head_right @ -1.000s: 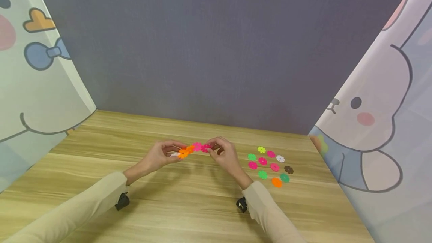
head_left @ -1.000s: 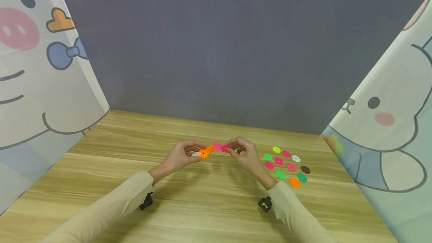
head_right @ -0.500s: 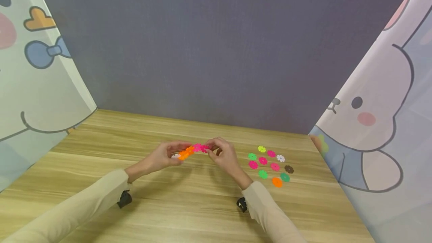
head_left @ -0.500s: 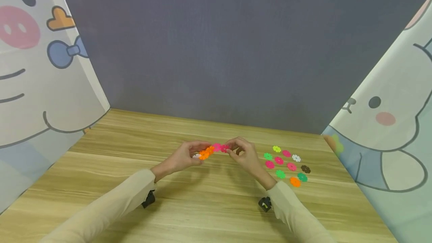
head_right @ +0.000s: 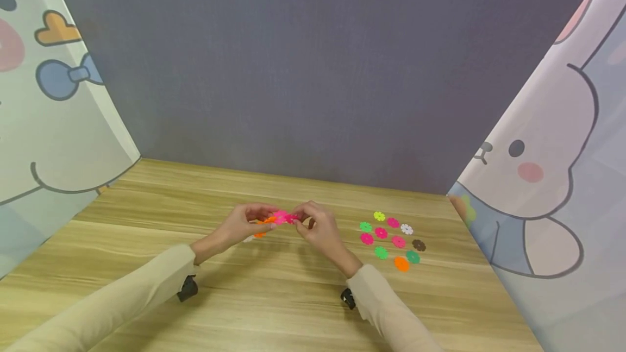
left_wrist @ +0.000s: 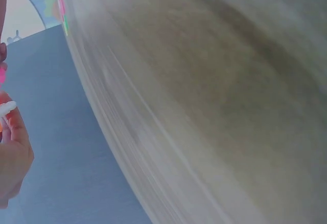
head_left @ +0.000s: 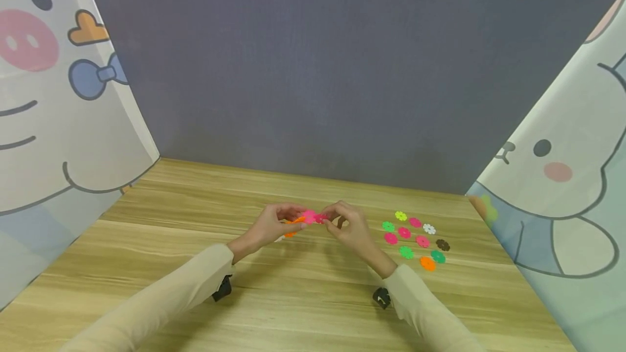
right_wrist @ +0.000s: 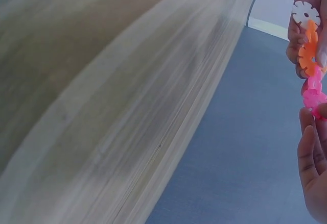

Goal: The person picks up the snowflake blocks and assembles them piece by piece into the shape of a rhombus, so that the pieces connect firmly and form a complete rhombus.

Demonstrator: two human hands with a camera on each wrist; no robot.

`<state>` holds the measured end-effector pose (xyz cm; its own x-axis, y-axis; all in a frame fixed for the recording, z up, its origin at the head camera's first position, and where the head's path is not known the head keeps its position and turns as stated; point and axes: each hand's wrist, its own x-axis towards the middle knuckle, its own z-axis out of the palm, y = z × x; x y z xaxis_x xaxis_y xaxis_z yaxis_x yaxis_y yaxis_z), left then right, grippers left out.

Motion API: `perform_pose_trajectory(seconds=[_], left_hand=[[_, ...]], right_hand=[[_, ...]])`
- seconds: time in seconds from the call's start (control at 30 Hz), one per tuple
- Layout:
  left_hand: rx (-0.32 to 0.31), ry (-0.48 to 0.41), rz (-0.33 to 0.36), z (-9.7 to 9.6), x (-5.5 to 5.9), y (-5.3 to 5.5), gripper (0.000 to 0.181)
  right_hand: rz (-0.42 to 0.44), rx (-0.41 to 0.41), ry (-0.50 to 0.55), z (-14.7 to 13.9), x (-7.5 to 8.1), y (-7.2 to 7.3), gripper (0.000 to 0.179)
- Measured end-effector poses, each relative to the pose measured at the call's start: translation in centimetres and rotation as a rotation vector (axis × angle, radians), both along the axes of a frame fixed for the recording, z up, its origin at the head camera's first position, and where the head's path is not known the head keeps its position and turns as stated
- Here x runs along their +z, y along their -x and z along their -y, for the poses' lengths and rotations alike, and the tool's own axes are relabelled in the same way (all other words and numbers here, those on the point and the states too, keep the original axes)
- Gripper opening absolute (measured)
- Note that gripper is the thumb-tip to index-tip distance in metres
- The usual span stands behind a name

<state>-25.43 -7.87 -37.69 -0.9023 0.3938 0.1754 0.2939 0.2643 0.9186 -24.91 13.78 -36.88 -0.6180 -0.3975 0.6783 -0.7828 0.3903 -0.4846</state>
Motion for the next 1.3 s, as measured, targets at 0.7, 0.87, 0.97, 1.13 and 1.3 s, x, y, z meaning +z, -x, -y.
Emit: perform_pose_trajectory(seconds=[0.7,0.87,0.97,1.13,1.3], left_hand=[[-0.022,-0.015,-0.072,-0.5,-0.2,0.3,0.032],[-0.023,0.0,-0.07,-0.3,0.1,0.2,0.033],[-0.015,0.016,-0.057,-0.2,0.3,0.1,0.033],[-0.026,0.023,-0.038,0.0,0.3,0.2,0.037],[-0.045,0.025,-0.034,0.2,0.3,0.3,0.038]], right_hand=[[-0.167,0.037,0.004,0.2,-1.2,0.6,0.019],[-0.162,0.062,0.006,0.2,-1.2,0.7,0.016],[-0.15,0.076,0.011,0.2,-1.0,0.7,0.015],[-0.092,0.066,-0.004,0.1,-0.9,0.7,0.015],[-0.025,0.028,-0.055,0.0,-0.8,0.6,0.017]])
